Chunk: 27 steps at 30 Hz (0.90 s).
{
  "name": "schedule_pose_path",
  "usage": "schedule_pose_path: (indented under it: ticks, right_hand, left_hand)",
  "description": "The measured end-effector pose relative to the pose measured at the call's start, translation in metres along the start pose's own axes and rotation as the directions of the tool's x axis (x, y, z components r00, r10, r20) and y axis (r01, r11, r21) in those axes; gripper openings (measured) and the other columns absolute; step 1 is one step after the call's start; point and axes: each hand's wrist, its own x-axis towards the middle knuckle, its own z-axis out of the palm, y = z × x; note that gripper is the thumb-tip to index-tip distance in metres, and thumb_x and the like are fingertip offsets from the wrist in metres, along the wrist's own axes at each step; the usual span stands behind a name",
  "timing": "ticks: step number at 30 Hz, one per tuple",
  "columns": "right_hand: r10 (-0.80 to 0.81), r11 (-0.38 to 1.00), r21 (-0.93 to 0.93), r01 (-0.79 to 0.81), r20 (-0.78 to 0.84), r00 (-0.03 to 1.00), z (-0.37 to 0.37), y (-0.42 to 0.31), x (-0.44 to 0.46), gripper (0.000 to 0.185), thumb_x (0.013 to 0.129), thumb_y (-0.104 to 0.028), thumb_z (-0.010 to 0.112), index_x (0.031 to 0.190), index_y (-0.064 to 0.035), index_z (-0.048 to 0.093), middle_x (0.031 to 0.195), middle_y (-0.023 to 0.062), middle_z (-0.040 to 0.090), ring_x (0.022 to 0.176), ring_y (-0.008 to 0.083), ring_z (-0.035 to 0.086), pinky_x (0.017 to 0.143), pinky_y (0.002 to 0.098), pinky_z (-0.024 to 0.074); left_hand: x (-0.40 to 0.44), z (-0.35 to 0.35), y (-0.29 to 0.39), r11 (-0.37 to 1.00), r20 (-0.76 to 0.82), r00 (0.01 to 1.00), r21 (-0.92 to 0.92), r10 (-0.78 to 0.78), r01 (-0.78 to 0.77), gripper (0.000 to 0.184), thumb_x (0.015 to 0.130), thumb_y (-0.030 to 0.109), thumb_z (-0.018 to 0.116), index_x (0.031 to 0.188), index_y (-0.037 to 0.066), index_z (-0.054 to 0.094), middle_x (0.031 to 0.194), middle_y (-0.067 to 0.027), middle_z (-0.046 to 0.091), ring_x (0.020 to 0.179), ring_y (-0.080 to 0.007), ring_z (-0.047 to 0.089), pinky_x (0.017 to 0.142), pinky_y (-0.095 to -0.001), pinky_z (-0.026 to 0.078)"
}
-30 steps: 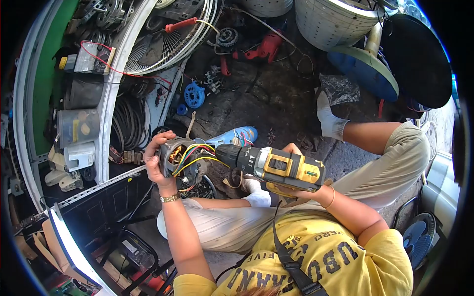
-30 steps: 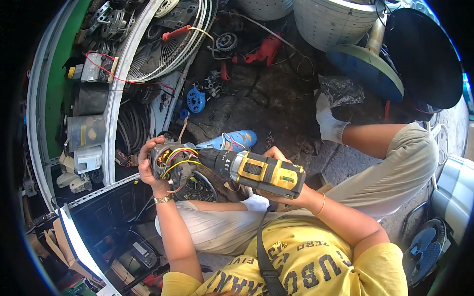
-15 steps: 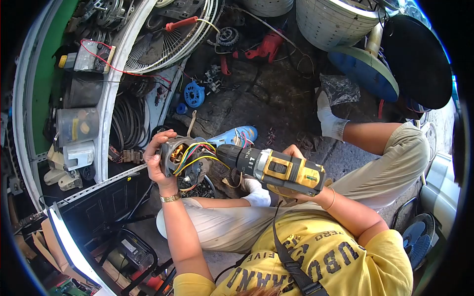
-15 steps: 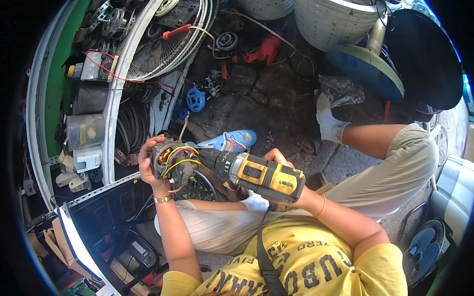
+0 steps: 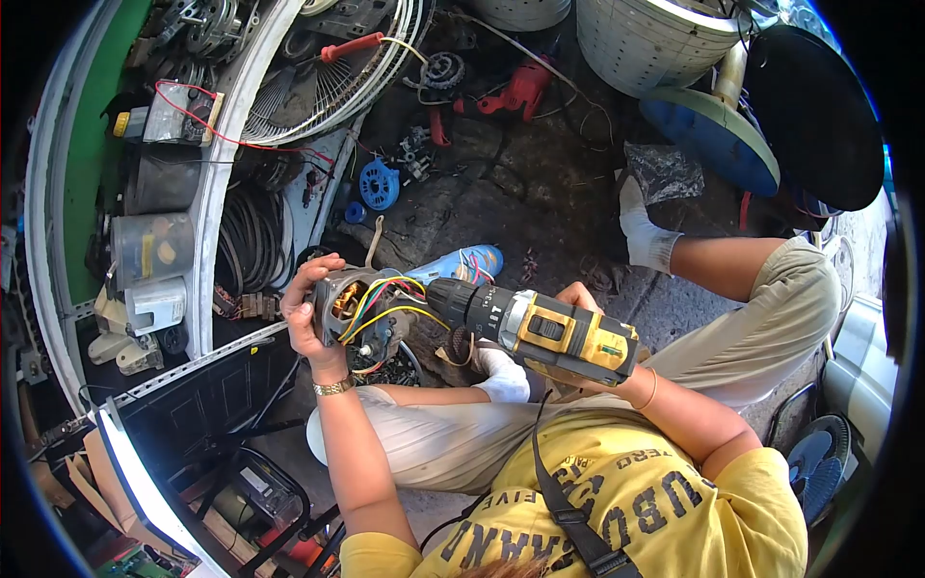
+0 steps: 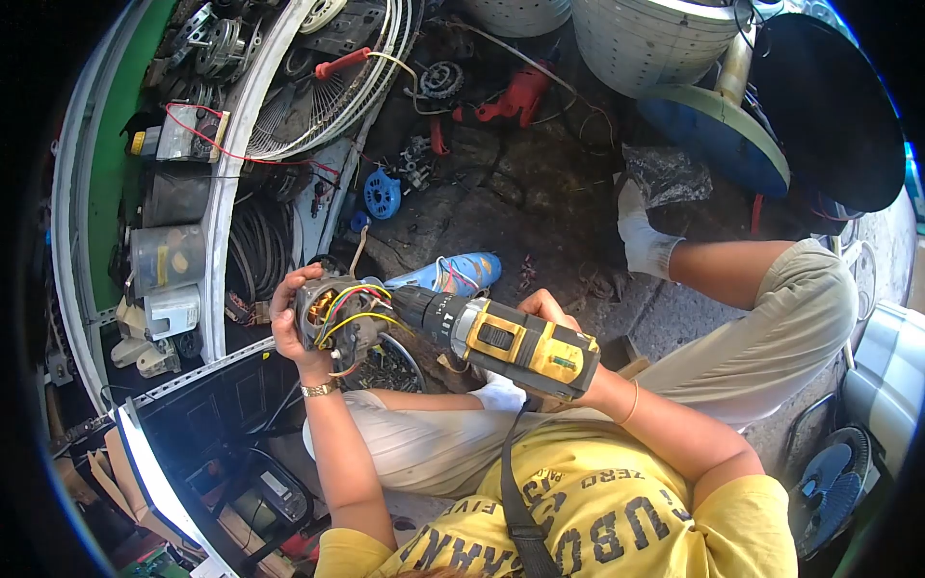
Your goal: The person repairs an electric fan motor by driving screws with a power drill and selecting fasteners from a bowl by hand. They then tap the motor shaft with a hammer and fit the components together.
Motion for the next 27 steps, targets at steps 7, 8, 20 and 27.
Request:
schedule_pose_path:
  ticks: [7,8,20,27]
  right_hand:
    - [-0.017,0.998,0.064,0.016,0.018,1.0,0.001,-0.003,0.002,0.049,0.072,-0.034,0.081,0.101,-0.0027,0.058,0.094,0.0064,0.044,0.082,0.0157,0.045,0.069,0.0285,0.0396]
    - [-0.018,0.998,0.064,0.017,0.018,1.0,0.0,-0.003,0.003,0.049,0.072,-0.034,0.081,0.101,-0.0027,0.058,0.094,0.0064,0.044,0.082,0.0157,0.045,0.069,0.0285,0.0396]
    - [-0.087,0.992,-0.092,0.087,0.006,0.996,0.001,-0.006,0.002,0.05,0.073,-0.024,0.082,0.099,-0.0046,0.045,0.087,0.0057,0.06,0.075,0.0111,0.059,0.066,0.0261,0.0466]
    - [-0.048,0.996,-0.083,0.045,-0.026,0.999,0.003,-0.003,0.0,0.051,0.074,-0.033,0.082,0.096,-0.0036,0.047,0.082,0.0059,0.057,0.071,0.0142,0.059,0.063,0.027,0.0466]
  left_hand:
    - [0.002,0.001,0.0,1.0,0.012,1.0,0.018,0.003,-0.003,0.051,0.075,0.033,0.047,0.104,-0.005,0.065,0.106,-0.0267,0.063,0.107,-0.0334,0.058,0.099,-0.0437,0.042]
    - [0.002,0.0,-0.001,1.0,0.019,1.0,0.019,0.01,-0.01,0.051,0.075,0.033,0.047,0.104,-0.005,0.065,0.105,-0.0268,0.063,0.106,-0.0334,0.058,0.098,-0.0435,0.042]
    - [0.0,-0.007,-0.003,0.999,0.121,0.992,0.019,0.043,-0.045,0.048,0.081,0.03,0.045,0.114,-0.003,0.061,0.111,-0.0253,0.062,0.117,-0.037,0.053,0.104,-0.048,0.038]
    - [0.0,0.006,0.002,1.0,0.007,1.0,0.013,-0.003,0.003,0.051,0.075,0.034,0.048,0.105,-0.005,0.065,0.106,-0.0266,0.064,0.107,-0.0331,0.058,0.099,-0.0435,0.041]
